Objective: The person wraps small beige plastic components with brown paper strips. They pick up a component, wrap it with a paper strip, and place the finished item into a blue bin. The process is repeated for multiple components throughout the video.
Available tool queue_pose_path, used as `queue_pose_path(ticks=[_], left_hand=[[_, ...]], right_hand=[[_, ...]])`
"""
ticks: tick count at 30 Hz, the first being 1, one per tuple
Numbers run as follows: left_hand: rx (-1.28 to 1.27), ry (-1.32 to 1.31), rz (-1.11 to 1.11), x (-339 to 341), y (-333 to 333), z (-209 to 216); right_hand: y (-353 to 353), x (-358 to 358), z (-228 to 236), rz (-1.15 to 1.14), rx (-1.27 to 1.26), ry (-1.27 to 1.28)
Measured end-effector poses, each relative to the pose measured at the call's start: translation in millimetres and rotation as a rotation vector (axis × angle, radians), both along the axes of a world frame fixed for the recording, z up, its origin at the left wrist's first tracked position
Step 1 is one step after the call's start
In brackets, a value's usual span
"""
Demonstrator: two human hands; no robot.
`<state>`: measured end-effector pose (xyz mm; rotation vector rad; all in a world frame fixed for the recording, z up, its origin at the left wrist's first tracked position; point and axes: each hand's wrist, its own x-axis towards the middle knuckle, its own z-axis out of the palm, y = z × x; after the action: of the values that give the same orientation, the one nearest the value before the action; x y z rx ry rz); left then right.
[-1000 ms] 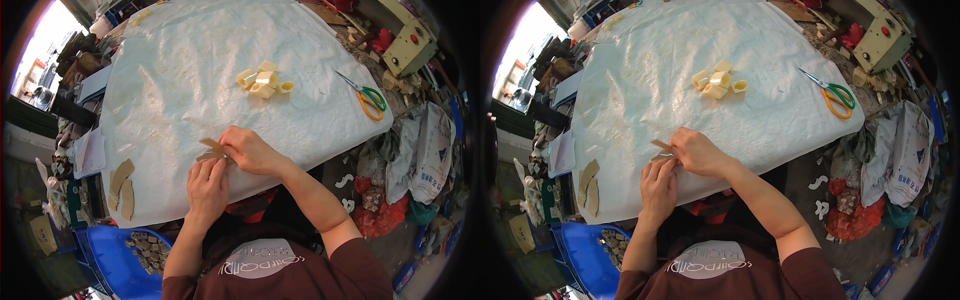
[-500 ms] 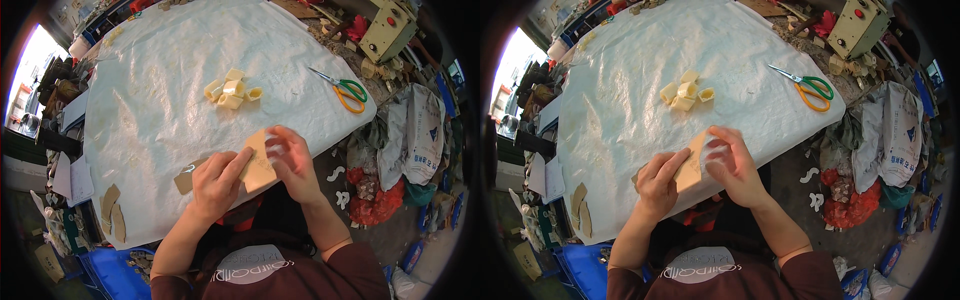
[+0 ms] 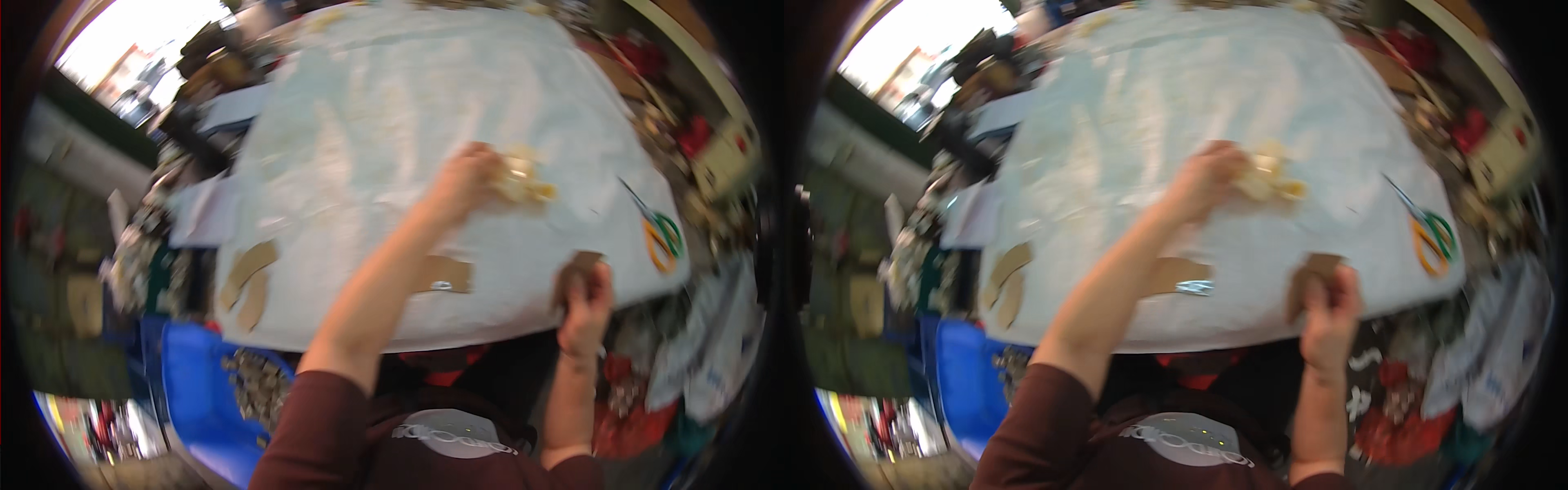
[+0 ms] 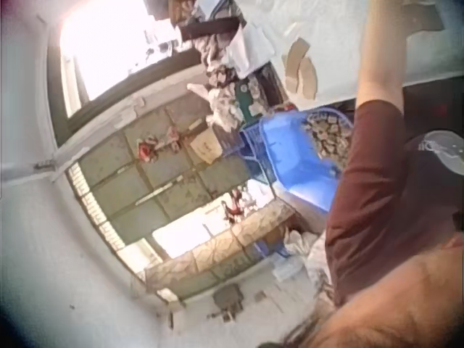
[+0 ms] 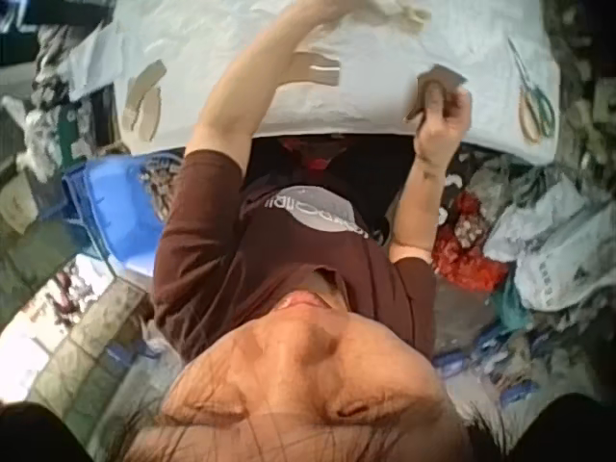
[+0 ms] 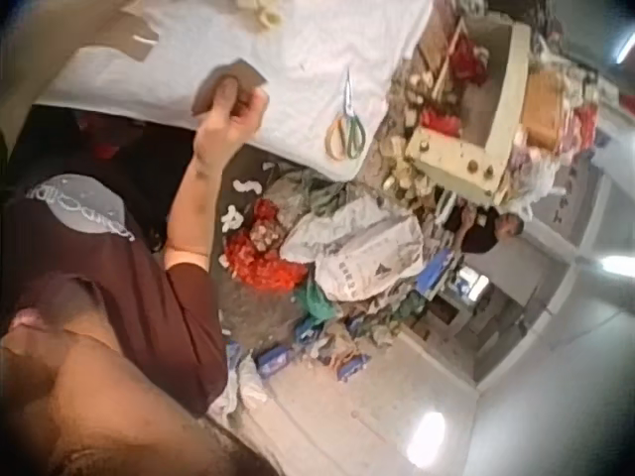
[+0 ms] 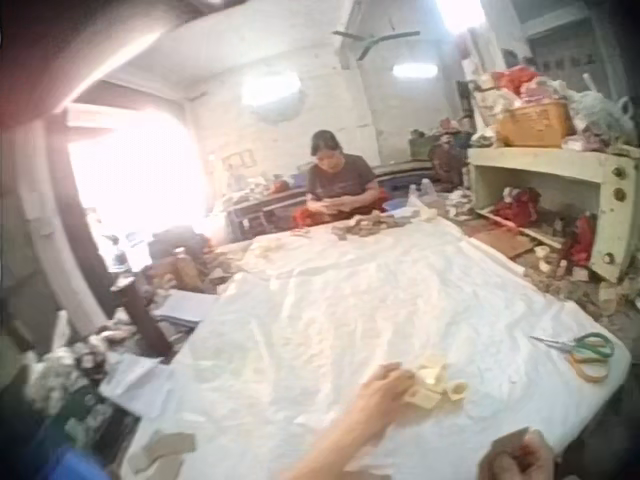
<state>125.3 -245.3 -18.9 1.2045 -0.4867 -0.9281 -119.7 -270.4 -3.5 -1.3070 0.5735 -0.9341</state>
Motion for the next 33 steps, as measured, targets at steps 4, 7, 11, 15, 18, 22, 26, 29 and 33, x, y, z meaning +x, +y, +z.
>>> queue_pose_path(ticks=[4, 7, 11, 15, 18, 22, 26, 29, 33], left_hand=[[0.026, -0.996, 0.177, 2.6, 1.0, -24.2], [0.068, -0.948, 0.246, -2.4, 4.1, -15.5], [0.104, -0.756, 0.199, -0.2, 3.9, -7.6], [0.095, -0.786, 0.199, 1.5, -2.0, -10.7], [0.128, -0.796, 0.282, 7.3, -0.3, -18.6], [0.164, -0.548, 0.223, 10.7, -3.6, -8.5], [0.074, -0.381, 0.372, 18.6, -5.3, -12.2], [-0.075, -0.205, 0.405, 30.1, 1.0, -18.2], [-0.150, -0.220, 0.381, 26.9, 20.0, -0.4]], right_hand=[[3.4, 9.8, -5.5, 0.125, 0.079, -0.064], [-1.6, 18.6, -12.8, 0.308, 0.118, -0.087], [3.6, 36.8, -16.5, 0.404, 0.150, -0.072], [-1.3, 35.7, -20.7, 0.408, 0.231, -0.113], [3.0, 38.3, -21.1, 0.424, 0.228, -0.108], [0.7, 35.0, -23.9, 0.404, 0.244, -0.125], [0.1, 35.0, -25.1, 0.403, 0.266, -0.145], [0.0, 35.2, -27.0, 0.423, 0.267, -0.168], [-4.8, 32.8, -29.5, 0.415, 0.266, -0.174]])
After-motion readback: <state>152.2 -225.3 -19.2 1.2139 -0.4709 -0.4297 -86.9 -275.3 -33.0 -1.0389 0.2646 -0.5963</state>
